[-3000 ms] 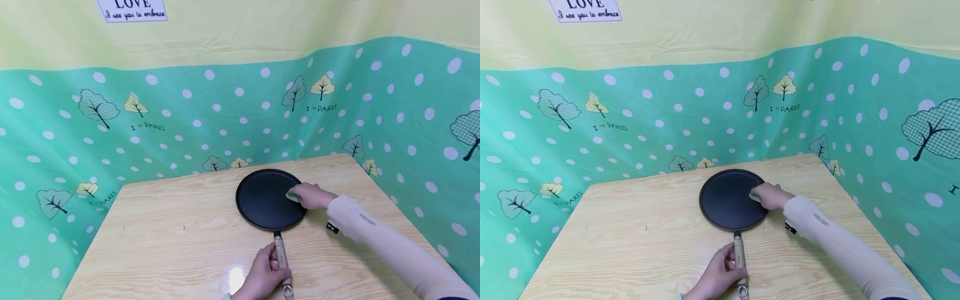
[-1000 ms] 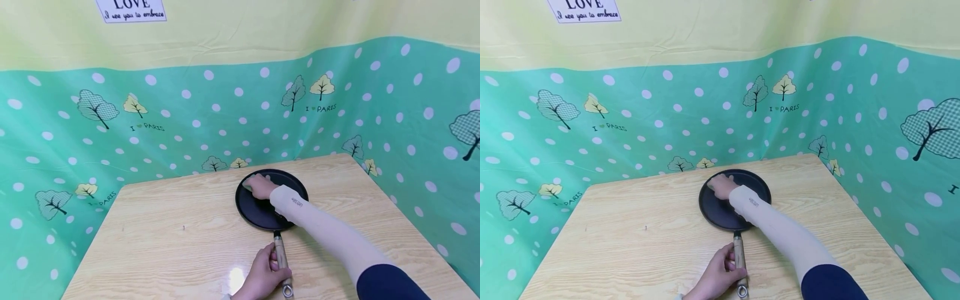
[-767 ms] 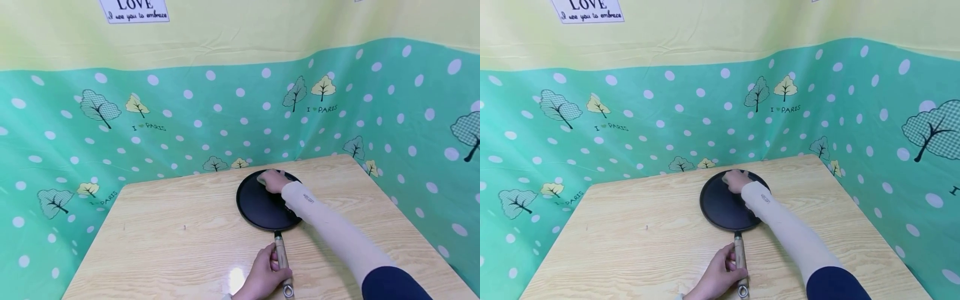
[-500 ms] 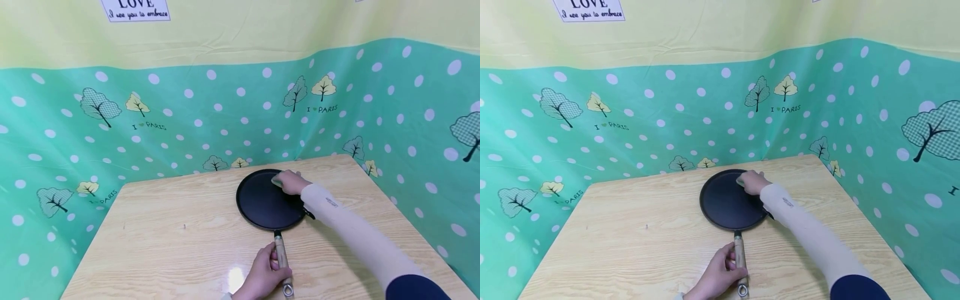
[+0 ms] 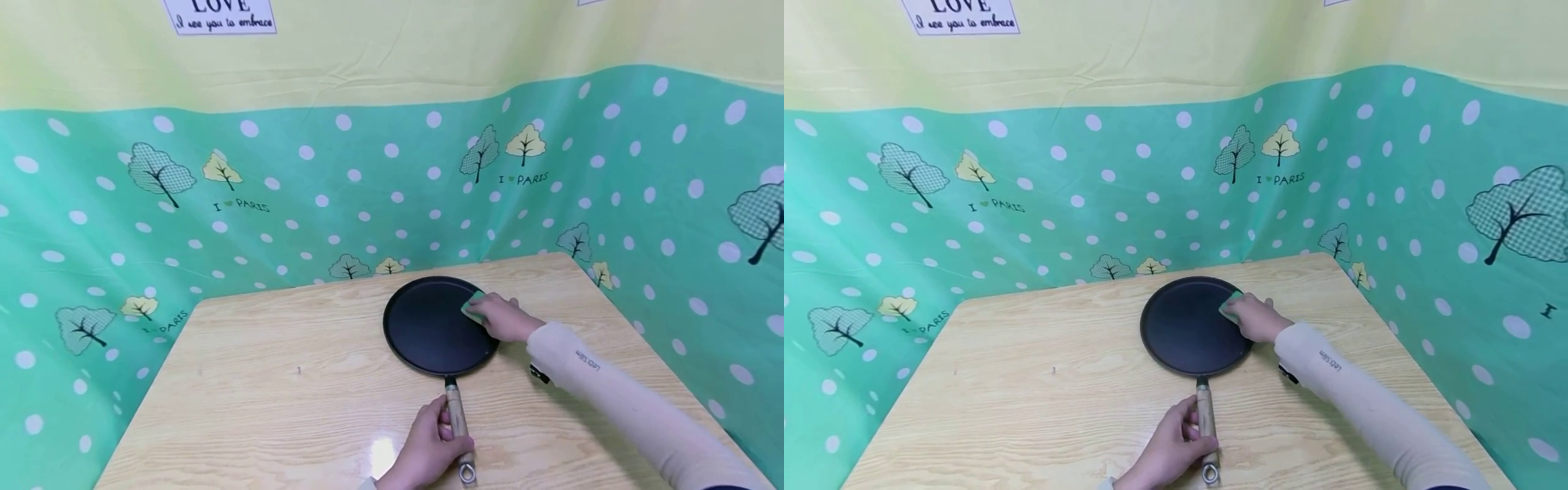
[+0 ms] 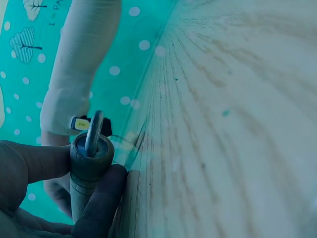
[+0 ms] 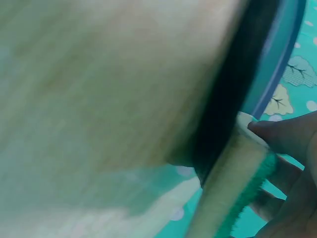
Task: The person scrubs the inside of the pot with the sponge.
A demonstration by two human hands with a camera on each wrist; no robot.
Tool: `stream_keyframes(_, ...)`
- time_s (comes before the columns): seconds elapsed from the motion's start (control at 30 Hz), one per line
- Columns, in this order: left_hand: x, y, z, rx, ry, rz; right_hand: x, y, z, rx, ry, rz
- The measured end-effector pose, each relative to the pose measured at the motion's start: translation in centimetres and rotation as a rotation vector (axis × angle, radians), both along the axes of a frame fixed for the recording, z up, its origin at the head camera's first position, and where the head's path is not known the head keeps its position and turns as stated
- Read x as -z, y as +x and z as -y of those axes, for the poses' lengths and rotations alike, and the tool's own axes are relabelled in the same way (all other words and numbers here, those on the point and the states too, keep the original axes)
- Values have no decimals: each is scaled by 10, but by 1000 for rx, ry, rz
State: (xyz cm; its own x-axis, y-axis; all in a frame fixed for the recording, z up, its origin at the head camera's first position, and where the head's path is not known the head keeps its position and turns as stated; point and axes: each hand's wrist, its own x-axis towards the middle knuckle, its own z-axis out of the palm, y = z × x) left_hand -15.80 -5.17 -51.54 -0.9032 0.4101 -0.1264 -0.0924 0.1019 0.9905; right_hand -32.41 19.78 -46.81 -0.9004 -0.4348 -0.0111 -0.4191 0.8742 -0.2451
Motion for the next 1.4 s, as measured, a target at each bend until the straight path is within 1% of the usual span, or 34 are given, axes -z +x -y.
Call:
stream_keyframes(0.13,1,0,0,-11,3,-3,1,2,0,-13,-19,-2)
stream_keyframes(0.23,1,0,0,-13,6,-2,-1,7,-2,-37,-9,5)
stream_keyframes(0.33,0,0,-1,-6,7,5,-7,18,-5,-69,3,22)
stream_keyframes(0.43,0,0,-1,0,3,9,-15,32,-7,-114,-2,45)
stream_keyframes(0.6,-1,0,1,15,-2,16,-25,55,-1,-197,-26,100)
stream_keyframes(0.67,-2,-1,1,17,-6,18,-26,63,5,-221,-26,100)
stream_keyframes(0.77,-2,-1,1,17,-12,23,-26,73,12,-253,-32,77)
stream_keyframes(0.9,-1,0,1,20,-20,16,-22,81,24,-296,-59,53)
stream_keyframes(0.97,-1,0,1,19,-22,12,-20,84,31,-293,-75,62)
stream_keyframes(1.07,-2,-1,2,19,-25,10,-19,86,43,-259,-93,101)
stream_keyframes(1.17,-2,-1,2,16,-30,8,-16,81,56,-237,-114,135)
stream_keyframes(1.3,-2,-1,2,13,-28,-16,-12,68,76,-252,-132,145)
stream_keyframes(1.4,-1,0,2,9,-15,-37,-10,53,91,-252,-125,149)
